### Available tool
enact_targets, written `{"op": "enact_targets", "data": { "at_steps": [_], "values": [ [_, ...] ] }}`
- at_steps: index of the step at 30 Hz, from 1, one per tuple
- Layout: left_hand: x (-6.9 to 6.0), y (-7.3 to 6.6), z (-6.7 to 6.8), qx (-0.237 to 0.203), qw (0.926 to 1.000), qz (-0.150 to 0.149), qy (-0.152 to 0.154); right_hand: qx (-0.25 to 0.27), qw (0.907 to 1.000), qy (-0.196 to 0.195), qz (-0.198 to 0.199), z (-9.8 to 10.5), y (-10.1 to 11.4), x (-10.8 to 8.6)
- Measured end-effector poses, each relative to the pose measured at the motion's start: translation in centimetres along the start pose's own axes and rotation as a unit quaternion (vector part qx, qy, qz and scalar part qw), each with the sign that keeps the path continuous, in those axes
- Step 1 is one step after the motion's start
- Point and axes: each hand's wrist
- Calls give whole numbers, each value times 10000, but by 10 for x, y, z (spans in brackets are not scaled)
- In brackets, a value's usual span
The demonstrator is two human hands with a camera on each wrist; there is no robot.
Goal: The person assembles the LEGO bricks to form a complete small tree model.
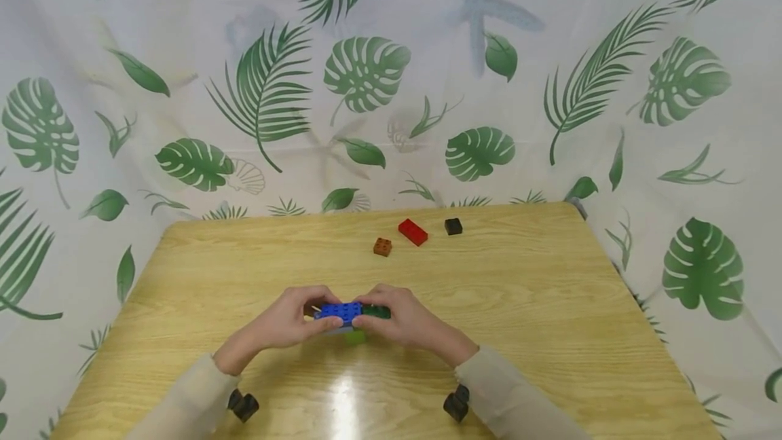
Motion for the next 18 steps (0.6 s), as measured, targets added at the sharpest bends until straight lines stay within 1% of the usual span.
{"op": "enact_targets", "data": {
  "at_steps": [5,11,18],
  "values": [
    [0,0,-1,-217,9995,217,105,-45,10000,7,-5,-1,-1,0],
    [-1,3,-5,-395,9990,226,37,12,10000,-52,-51,-3,-3,-1],
    [-1,3,-2,-407,9989,248,42,69,9999,-17,-116,-2,-2,1]
  ]
}}
Point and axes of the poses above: each hand's wrist, its own x-axis towards the middle knuckle, its own z-axis out of the back of the hand, y = z × x, and after that the axes turned 10 degrees about x, right-handed
